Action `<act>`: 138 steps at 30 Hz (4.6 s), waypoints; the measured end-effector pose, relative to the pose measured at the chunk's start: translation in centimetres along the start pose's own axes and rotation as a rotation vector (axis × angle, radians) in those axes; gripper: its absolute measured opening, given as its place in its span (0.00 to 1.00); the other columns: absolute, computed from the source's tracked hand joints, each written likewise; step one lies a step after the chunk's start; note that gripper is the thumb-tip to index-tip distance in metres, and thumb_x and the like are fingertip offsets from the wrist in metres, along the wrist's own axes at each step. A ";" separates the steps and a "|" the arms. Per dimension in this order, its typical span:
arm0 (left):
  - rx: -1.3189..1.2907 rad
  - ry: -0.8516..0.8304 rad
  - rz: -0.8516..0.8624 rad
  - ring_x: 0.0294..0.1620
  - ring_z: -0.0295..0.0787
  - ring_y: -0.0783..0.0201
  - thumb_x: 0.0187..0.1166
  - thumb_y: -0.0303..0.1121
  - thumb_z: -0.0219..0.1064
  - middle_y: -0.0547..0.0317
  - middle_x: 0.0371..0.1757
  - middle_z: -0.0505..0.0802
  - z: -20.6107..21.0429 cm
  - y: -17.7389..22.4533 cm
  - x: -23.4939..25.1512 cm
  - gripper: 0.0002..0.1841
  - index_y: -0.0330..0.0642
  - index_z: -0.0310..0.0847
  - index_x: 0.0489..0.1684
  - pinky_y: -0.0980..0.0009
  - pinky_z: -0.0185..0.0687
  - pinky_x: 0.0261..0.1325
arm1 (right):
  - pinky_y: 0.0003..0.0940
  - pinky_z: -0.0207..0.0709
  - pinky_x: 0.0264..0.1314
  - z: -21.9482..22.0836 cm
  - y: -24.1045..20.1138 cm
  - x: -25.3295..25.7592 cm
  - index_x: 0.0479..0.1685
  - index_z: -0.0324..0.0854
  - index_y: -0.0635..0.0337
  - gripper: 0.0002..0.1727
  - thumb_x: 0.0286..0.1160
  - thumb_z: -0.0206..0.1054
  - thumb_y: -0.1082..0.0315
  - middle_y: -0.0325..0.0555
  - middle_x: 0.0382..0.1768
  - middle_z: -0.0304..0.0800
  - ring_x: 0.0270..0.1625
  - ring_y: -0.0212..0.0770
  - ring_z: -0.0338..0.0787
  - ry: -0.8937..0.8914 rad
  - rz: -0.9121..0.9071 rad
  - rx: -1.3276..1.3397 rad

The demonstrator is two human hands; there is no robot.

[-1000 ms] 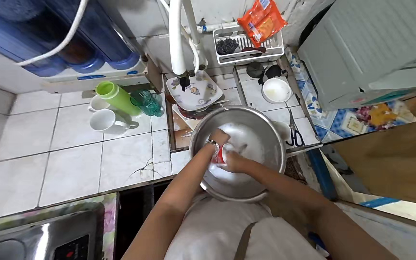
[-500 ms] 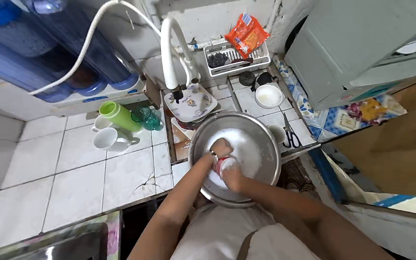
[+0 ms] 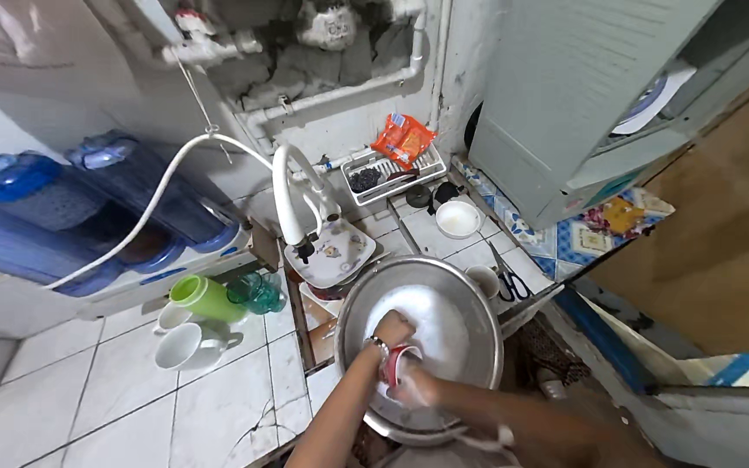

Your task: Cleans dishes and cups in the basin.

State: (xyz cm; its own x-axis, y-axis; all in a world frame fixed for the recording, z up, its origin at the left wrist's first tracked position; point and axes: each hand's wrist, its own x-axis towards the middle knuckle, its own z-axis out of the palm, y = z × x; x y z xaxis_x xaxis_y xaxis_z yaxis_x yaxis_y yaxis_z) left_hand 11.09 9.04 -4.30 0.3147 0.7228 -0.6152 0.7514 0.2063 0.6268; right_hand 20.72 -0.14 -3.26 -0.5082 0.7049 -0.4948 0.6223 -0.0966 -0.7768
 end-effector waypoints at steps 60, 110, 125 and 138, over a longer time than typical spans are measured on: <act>-0.949 0.328 -0.087 0.26 0.87 0.78 0.89 0.23 0.36 0.65 0.30 0.87 1.5 -1.7 -5.9 0.12 0.44 0.66 0.47 0.86 0.84 0.27 | 0.37 0.84 0.58 -3.7 29.0 -15.0 0.72 0.75 0.71 0.22 0.94 0.49 0.63 0.58 0.61 0.89 0.56 0.43 0.91 1.593 0.583 1.177; -1.076 0.282 -0.042 0.25 0.88 0.66 0.79 0.14 0.53 0.55 0.29 0.86 2.6 -1.4 -5.3 0.25 0.36 0.59 0.76 0.72 0.88 0.31 | 0.60 0.80 0.70 -6.3 6.0 2.6 0.56 0.89 0.69 0.33 0.68 0.77 0.45 0.66 0.57 0.91 0.65 0.62 0.89 0.232 -0.492 -0.460; -1.129 0.721 0.247 0.48 0.86 0.70 0.89 0.30 0.53 0.56 0.53 0.89 2.9 -3.3 -2.1 0.24 0.36 0.62 0.83 0.69 0.84 0.56 | 0.34 0.89 0.51 -5.2 1.1 2.2 0.53 0.81 0.54 0.26 0.92 0.39 0.49 0.43 0.40 0.94 0.44 0.37 0.94 0.054 -0.078 1.502; -0.702 0.714 0.485 0.22 0.81 0.81 0.83 0.29 0.54 0.71 0.17 0.83 1.7 -0.1 -4.7 0.19 0.39 0.80 0.17 0.78 0.81 0.33 | 0.33 0.81 0.55 -7.6 0.5 1.1 0.38 0.82 0.74 0.15 0.70 0.75 0.66 0.54 0.44 0.88 0.48 0.38 0.87 0.707 -0.290 0.365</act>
State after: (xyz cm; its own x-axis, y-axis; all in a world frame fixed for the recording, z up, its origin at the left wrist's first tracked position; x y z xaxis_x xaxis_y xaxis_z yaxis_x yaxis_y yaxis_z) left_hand 10.49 4.52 -2.31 -0.0894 0.9950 0.0436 0.0729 -0.0371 0.9966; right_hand 24.99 5.93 -1.29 -0.0509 0.9987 0.0093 0.2313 0.0209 -0.9727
